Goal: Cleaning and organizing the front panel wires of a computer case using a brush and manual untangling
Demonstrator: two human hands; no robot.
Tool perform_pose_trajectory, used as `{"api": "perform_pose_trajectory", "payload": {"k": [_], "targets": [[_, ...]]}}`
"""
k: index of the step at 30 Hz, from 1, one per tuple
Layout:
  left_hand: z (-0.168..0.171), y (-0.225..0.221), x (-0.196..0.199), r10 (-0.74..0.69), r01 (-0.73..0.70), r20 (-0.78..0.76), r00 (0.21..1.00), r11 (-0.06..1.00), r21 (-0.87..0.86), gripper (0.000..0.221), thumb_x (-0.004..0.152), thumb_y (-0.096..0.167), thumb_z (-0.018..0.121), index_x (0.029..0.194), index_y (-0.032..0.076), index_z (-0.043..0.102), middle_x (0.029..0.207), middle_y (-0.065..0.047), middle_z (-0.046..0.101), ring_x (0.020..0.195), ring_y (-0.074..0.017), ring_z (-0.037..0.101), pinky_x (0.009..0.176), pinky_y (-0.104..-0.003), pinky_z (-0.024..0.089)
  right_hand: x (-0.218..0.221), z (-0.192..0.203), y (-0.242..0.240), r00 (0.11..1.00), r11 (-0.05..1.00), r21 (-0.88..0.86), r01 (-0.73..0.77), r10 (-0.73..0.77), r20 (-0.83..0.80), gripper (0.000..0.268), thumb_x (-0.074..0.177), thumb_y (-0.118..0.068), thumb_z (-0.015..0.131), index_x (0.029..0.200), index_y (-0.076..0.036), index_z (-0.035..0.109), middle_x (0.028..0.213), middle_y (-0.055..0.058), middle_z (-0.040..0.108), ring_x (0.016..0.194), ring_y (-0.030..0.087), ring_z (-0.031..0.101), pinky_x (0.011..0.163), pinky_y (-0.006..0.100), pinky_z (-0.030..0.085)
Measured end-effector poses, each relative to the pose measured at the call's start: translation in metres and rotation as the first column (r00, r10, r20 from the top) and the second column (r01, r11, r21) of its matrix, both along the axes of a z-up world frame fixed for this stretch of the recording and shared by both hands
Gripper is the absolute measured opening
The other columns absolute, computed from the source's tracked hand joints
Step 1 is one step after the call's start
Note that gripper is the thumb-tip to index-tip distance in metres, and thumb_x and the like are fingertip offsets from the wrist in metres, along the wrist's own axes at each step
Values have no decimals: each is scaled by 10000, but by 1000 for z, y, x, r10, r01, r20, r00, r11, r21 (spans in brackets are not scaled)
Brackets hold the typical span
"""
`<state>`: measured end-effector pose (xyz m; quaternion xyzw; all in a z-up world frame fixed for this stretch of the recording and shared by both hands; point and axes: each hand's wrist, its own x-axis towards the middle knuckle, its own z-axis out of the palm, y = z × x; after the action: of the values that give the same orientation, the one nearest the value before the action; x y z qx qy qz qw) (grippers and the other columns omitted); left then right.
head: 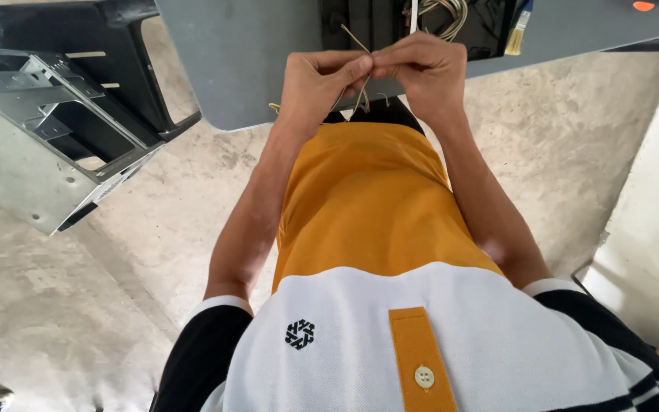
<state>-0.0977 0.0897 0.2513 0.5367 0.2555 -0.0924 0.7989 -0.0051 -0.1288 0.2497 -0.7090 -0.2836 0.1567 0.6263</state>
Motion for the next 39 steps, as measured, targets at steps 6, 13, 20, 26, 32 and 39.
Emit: {"api": "perform_pose_trajectory", "payload": {"k": [6,13,20,26,32,39], "targets": [[-34,12,5,-210,172,-241,948,970,-170,229,1116,148,961,1243,-36,1013,809,-61,790,699,-94,626,634,-219,540,-14,-36,-10,987,997,-70,-26,37,154,314,1123,351,814,1181,83,968,1184,259,933,1078,373,886,943,449,809],[-61,-9,5,-145,90,-308,940,978,-186,255,1099,153,959,1228,-61,1007,783,-36,679,703,-111,512,642,-277,455,-7,-20,-13,999,977,-212,-41,32,-44,173,1168,19,1013,1317,67,941,1296,230,892,1135,317,902,1069,392,837],[-58,-49,-2,-8,-15,-224,975,995,-98,404,1195,120,894,818,61,763,779,-13,508,786,-151,393,694,-350,366,13,-22,-27,989,963,-269,-11,-30,-147,78,1125,127,964,1093,57,971,1027,179,918,849,264,895,861,337,844],[-63,-42,12,-189,111,-507,841,977,-180,384,1052,391,1004,1170,27,1015,822,5,760,638,-61,510,563,-237,305,12,-46,-48,989,979,-191,-74,48,-137,134,1081,161,985,1073,27,980,1095,165,935,941,248,916,922,328,824],[-77,-48,20,-94,36,-454,886,990,-136,254,985,133,1040,1170,-39,1008,970,-100,927,750,-82,629,642,-225,483,17,-61,-51,998,991,-126,-50,54,24,151,1080,180,994,1052,32,991,1095,186,954,999,284,932,949,372,796],[-48,-28,28,102,-65,-436,894,993,100,383,1012,335,1008,1308,94,1032,1054,-1,973,886,-58,676,905,-300,648,138,-111,-61,933,663,-748,-37,290,211,1427,921,-723,1230,1919,-172,372,1921,224,303,1756,503,289,1422,702,349]]}}
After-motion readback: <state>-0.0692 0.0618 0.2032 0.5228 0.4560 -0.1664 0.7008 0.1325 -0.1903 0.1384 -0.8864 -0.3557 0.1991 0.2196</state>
